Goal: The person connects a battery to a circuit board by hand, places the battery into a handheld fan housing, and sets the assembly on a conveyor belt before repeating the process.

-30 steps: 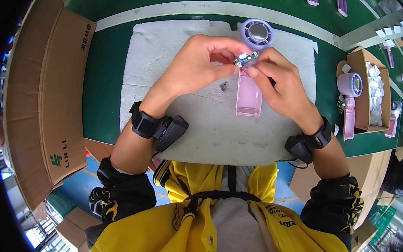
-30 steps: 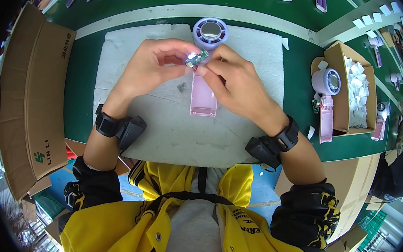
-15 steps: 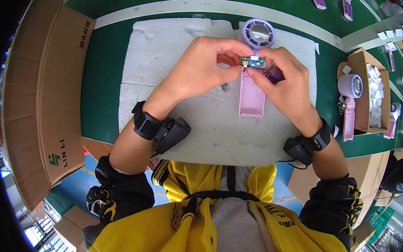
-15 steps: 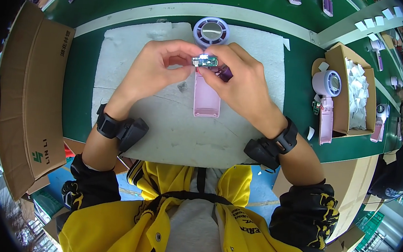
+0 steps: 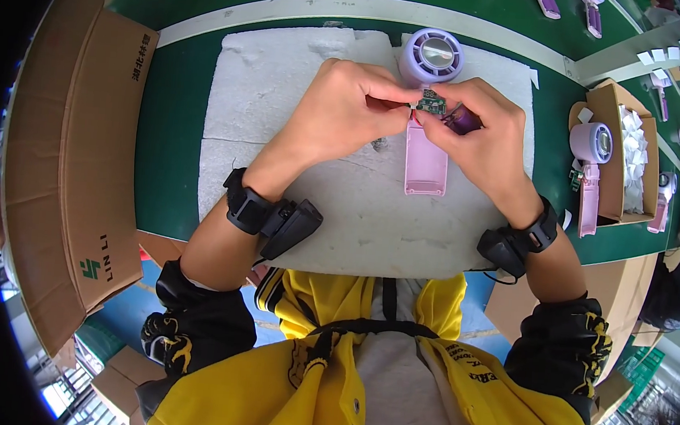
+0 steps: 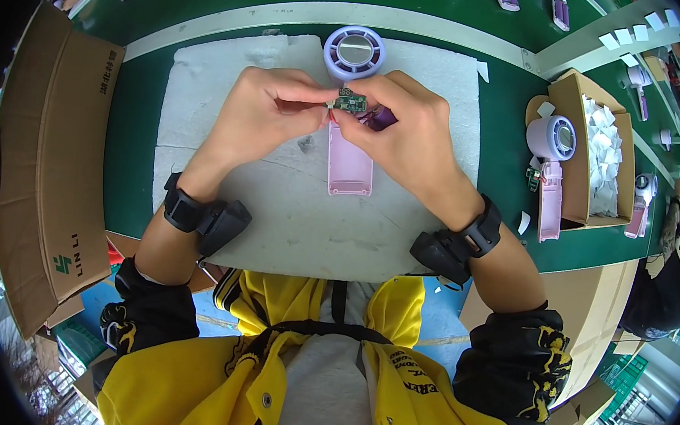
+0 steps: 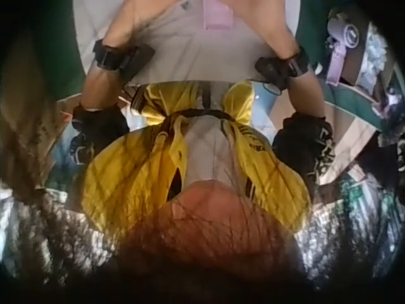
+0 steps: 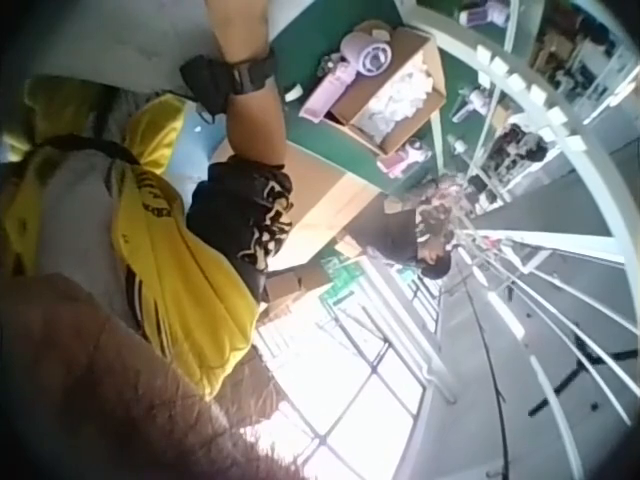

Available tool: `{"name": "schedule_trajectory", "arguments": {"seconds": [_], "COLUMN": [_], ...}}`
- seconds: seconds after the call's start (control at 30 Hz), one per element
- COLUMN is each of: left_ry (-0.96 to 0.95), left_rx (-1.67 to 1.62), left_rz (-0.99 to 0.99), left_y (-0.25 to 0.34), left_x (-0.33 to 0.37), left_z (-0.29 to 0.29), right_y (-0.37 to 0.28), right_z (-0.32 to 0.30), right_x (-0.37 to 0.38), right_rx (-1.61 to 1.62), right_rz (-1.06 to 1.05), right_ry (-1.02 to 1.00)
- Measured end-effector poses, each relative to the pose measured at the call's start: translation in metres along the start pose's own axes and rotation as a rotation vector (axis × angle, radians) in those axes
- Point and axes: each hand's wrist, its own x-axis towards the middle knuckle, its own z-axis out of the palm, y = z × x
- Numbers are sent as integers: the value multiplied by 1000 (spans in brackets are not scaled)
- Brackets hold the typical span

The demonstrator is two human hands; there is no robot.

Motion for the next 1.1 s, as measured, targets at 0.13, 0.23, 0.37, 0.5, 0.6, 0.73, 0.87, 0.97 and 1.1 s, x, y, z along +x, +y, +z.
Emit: {"name": "schedule_trajectory", "arguments": {"seconds": [0.13, 0.23, 0.37, 0.5, 0.6, 0.73, 0.87, 0.97, 1.1], "left_ry": [1, 15, -22, -55, -80, -112, -105, -91, -51], "left_rx": [-22, -165, -221, -181, -161, -147, -131, -109, -101], "left_rz": [6, -47, -97, -107, -137, -191, -164, -123, -83], "left_y": [-5, -10, -9, -8, -3, 6, 6, 2, -2], "left_x": [0, 0, 1, 1, 1, 0, -2, -2, -2], "left_z": [2, 5, 4, 5, 6, 6, 9, 13, 16], "right_y": [0, 0, -2, -2, -6, -10, -7, -5, -8], "right_z": [1, 0, -3, -9, -13, -18, -19, -20, -21], "right_x": [1, 0, 1, 1, 2, 5, 5, 4, 5], "right_rx": [11, 57, 156, 170, 147, 121, 95, 72, 24], "right_rz": [11, 104, 219, 258, 292, 338, 278, 202, 125], "right_ry": [1, -43, -80, -116, -145, -182, -196, -202, -192]}}
